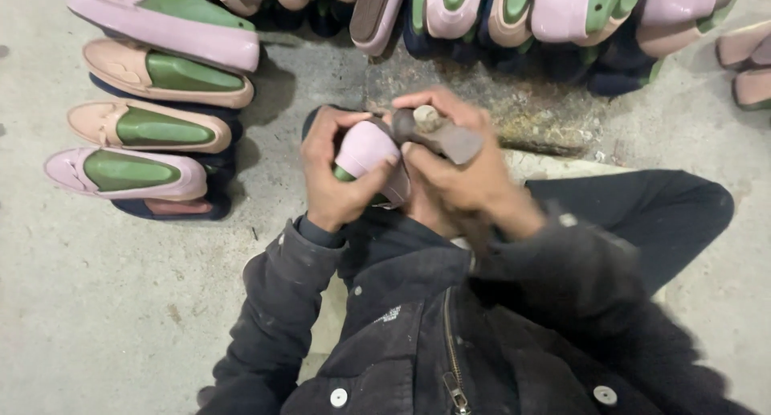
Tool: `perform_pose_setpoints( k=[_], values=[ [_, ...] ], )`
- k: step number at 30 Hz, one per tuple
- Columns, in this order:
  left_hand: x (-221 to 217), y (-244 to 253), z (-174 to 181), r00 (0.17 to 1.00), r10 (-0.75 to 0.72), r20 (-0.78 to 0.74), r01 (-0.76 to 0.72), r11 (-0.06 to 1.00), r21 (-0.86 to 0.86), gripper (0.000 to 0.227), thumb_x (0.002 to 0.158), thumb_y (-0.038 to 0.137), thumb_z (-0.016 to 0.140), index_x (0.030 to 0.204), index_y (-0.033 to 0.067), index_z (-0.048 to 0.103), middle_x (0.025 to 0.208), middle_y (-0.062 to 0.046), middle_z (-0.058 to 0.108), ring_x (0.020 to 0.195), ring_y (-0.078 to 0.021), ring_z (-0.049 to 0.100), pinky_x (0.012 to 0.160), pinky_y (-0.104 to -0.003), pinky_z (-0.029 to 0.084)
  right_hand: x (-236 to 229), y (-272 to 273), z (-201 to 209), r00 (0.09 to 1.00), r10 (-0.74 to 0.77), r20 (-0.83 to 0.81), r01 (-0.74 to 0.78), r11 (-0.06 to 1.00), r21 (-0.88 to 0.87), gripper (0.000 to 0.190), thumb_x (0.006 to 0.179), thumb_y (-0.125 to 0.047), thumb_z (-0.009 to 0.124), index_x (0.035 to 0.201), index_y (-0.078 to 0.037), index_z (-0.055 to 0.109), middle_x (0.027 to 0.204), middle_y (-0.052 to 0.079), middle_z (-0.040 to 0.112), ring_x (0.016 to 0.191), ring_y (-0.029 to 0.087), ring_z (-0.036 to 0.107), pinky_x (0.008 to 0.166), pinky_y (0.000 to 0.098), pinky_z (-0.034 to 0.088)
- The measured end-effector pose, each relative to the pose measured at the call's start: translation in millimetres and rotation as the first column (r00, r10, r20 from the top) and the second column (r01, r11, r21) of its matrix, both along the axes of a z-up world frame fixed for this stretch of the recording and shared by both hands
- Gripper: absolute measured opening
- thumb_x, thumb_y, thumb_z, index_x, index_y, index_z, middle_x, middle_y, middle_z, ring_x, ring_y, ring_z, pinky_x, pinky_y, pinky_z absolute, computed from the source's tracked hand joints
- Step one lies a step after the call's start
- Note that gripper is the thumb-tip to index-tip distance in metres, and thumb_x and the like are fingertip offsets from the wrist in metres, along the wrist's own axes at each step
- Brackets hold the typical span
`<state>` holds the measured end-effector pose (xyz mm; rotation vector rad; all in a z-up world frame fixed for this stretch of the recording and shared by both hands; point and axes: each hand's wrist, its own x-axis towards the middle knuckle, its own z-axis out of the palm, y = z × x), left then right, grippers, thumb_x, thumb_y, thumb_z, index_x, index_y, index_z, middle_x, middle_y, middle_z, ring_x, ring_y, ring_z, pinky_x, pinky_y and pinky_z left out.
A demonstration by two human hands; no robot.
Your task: The person sits on the floor and uses a hammer to tap the sole of a pink slip-on shoe, likely to attach or secure the sole. They repeat this process on multiple shoes, placing finished ones aside.
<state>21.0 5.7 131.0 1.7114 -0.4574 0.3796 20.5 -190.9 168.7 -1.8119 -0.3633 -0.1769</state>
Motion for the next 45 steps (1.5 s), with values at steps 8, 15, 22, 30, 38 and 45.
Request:
perform_pose_setpoints(
  k=[8, 15, 22, 30, 38, 45],
  values=[
    [-33, -32, 14, 0.960, -0.277, 0.031, 0.273, 0.957, 0.097, 0.043, 0.080, 0.034, 0.081, 0.103, 0.0024, 0.064, 0.091, -0.012, 0.055, 0.083, -0.0303, 0.059, 0.079, -0.041, 0.047, -4, -59, 56, 0.863, 0.448, -0.234, -0.505, 0.754, -0.419, 0.031, 0.086, -0.025, 0.069, 0.111, -0.008, 0.065, 0.074, 0.012, 0.066, 0.067, 0.032, 0.064, 0.059, 0.0436, 0.045],
    [-47, -30, -2, 0.928, -0.369, 0.049, 0.337, 0.888, 0.313, 0.039, 0.087, 0.036, 0.073, 0.100, 0.0026, 0.055, 0.088, -0.011, 0.045, 0.077, -0.0320, 0.050, 0.071, -0.043, 0.039, 20, -58, 51, 0.590, 0.690, -0.420, -0.802, 0.438, -0.407, 0.028, 0.091, -0.038, 0.071, 0.105, -0.018, 0.059, 0.063, -0.003, 0.061, 0.050, 0.016, 0.057, 0.052, 0.0332, 0.041],
    [-44, -20, 1, 0.956, -0.262, 0.136, 0.230, 0.950, 0.210, 0.039, 0.087, 0.031, 0.076, 0.104, 0.0016, 0.058, 0.094, -0.014, 0.057, 0.085, -0.0317, 0.059, 0.077, -0.042, 0.047, -49, -44, 18, 0.754, 0.397, -0.523, -0.302, 0.917, 0.260, 0.016, 0.096, -0.016, 0.068, 0.109, -0.010, 0.060, 0.067, -0.004, 0.060, 0.043, 0.003, 0.052, 0.033, 0.0148, 0.045],
    [-56, -25, -11, 0.881, -0.434, 0.188, 0.360, 0.873, 0.328, 0.038, 0.083, 0.026, 0.078, 0.096, 0.0000, 0.054, 0.089, -0.014, 0.050, 0.076, -0.0354, 0.051, 0.069, -0.045, 0.041, -59, -53, 39, 0.865, 0.283, -0.415, -0.419, 0.861, -0.287, 0.013, 0.094, -0.023, 0.068, 0.093, -0.013, 0.060, 0.088, -0.001, 0.064, 0.076, 0.012, 0.060, 0.073, 0.0293, 0.046],
    [-60, -25, -18, 0.897, -0.412, 0.158, 0.360, 0.890, 0.279, 0.038, 0.086, 0.026, 0.079, 0.102, -0.0011, 0.058, 0.097, -0.017, 0.058, 0.085, -0.0376, 0.060, 0.077, -0.045, 0.048, -27, -59, 20, 0.643, 0.384, -0.662, -0.559, 0.827, -0.063, 0.015, 0.091, -0.014, 0.072, 0.087, -0.011, 0.058, 0.066, 0.000, 0.057, 0.048, 0.009, 0.052, 0.044, 0.0253, 0.042],
    [-52, -10, -1, 0.921, -0.371, 0.122, 0.358, 0.927, 0.113, 0.041, 0.093, 0.027, 0.077, 0.122, 0.0007, 0.065, 0.121, -0.020, 0.065, 0.110, -0.0353, 0.070, 0.100, -0.046, 0.057, -62, -38, 18, 0.808, 0.265, -0.526, -0.144, 0.955, 0.259, 0.021, 0.089, -0.009, 0.067, 0.103, -0.001, 0.053, 0.044, 0.011, 0.055, 0.029, 0.015, 0.051, 0.031, 0.0240, 0.045]
  ],
)
